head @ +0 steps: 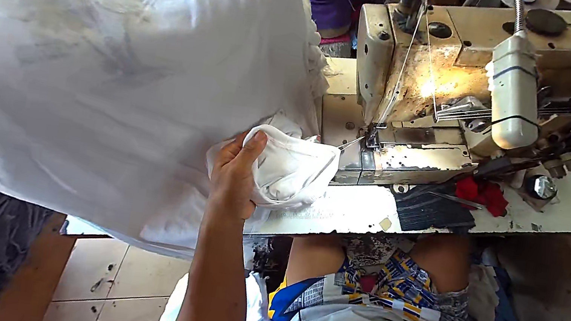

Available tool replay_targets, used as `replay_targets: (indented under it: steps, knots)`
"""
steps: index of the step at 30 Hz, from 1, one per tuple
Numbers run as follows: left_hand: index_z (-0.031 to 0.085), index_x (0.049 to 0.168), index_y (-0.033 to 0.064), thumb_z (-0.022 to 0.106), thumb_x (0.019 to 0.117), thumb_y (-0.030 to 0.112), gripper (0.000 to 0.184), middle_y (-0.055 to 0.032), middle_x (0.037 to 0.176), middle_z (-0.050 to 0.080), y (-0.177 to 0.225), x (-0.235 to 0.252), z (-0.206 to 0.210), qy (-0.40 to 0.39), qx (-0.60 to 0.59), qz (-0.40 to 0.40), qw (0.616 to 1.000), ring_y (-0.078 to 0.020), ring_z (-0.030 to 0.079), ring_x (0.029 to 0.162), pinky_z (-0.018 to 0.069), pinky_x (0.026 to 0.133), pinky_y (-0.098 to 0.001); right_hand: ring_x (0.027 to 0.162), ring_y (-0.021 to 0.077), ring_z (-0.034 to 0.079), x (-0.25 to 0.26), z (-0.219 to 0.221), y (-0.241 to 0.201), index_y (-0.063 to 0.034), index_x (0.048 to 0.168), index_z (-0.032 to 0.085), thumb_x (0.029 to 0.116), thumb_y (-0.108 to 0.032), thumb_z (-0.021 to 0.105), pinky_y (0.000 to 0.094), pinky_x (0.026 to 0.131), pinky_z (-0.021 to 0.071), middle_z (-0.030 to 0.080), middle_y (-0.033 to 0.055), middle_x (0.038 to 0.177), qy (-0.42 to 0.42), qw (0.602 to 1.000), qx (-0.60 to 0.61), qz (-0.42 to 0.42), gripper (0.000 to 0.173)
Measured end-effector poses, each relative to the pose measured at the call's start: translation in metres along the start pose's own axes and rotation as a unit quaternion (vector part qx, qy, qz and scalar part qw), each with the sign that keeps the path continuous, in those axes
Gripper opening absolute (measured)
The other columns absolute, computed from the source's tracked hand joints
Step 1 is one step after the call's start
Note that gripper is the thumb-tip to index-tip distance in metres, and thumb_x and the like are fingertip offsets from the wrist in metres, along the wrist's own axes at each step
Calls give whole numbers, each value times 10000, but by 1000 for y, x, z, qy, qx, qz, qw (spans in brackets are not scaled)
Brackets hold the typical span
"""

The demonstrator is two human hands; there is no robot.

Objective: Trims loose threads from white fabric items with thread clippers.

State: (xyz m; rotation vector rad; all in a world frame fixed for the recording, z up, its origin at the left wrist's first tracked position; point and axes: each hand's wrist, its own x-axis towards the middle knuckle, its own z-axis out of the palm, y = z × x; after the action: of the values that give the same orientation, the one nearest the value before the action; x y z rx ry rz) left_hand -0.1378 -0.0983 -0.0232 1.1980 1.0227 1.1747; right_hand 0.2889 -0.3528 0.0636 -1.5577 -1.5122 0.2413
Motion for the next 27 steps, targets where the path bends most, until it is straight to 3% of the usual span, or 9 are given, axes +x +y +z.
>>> replay_targets:
  steps: [1, 2, 5, 7, 9, 12, 15, 20, 27]
  knots:
    - [698, 1196, 188, 563, 1048, 427, 312, 13, 1025, 737, -1, -1, 1, 6, -3, -3, 1000, -113, 720, 922, 624, 809, -361, 703, 22, 632, -14, 16, 32, -24, 1054, 689, 1038, -184, 577, 198, 626, 545, 699, -12, 881, -19, 999, -1, -40, 196]
    - [692, 1209, 184, 566, 1048, 424, 315, 9, 1039, 736, -2, -2, 2, 12, -5, -6, 1000, -118, 720, 937, 622, 822, -367, 719, -10, 616, -22, 37, 43, -93, 1086, 720, 1028, -335, 615, 182, 625, 531, 702, -47, 898, -44, 999, -6, -32, 270]
    - [672, 1235, 175, 537, 1065, 402, 314, 8, 1050, 732, -2, -4, 4, 20, -1, 1, 1000, -115, 718, 949, 623, 830, -372, 755, 50, 594, -24, 99, 43, -88, 1182, 695, 1041, -453, 559, 252, 650, 531, 665, 1, 913, -144, 989, 13, 5, 414]
    - [669, 1243, 169, 519, 1074, 391, 317, -1, 1057, 732, -3, -5, 5, 24, 3, 13, 1000, -121, 717, 956, 621, 840, -378, 909, 84, 647, -14, 128, 40, -88, 1250, 671, 1094, -424, 409, 309, 798, 571, 689, 12, 1033, -184, 982, 39, -4, 454]
    - [671, 1248, 166, 521, 1073, 394, 324, -5, 1062, 731, -4, -7, 5, 30, 7, 25, 999, -128, 717, 959, 619, 849, -382, 964, 82, 651, 1, 153, 30, -116, 1250, 688, 1102, -339, 383, 316, 839, 573, 687, -9, 1072, -182, 982, 34, -32, 406]
    - [667, 1227, 166, 518, 1075, 389, 308, 6, 1042, 728, -3, -12, 7, 36, 20, 43, 998, -119, 715, 945, 619, 837, -368, 908, 89, 641, 29, 184, 10, -130, 1268, 701, 1056, -251, 525, 296, 777, 575, 659, -2, 1034, -139, 985, -24, -98, 301]
    - [668, 1192, 161, 506, 1082, 357, 277, 14, 998, 727, -1, -18, 11, 40, 35, 60, 997, -110, 717, 909, 623, 808, -351, 920, 199, 659, 55, 211, 0, -67, 1253, 694, 1033, -230, 596, 367, 780, 575, 665, 71, 997, -94, 977, -108, -157, 290]
    - [667, 1185, 150, 486, 1091, 319, 265, 13, 982, 726, 0, -24, 13, 36, 48, 90, 994, -110, 718, 894, 628, 794, -341, 909, 275, 664, 80, 237, -5, -62, 1148, 701, 1026, -208, 597, 405, 691, 565, 644, 102, 949, -71, 960, -207, -177, 217]
    - [653, 1111, 164, 491, 1086, 282, 202, 49, 912, 695, 0, -28, 15, 0, 66, 128, 990, -74, 693, 834, 611, 763, -292, 919, 308, 668, 97, 253, -18, -59, 1078, 699, 997, -129, 590, 422, 632, 554, 657, 118, 970, -109, 942, -255, -190, 153]
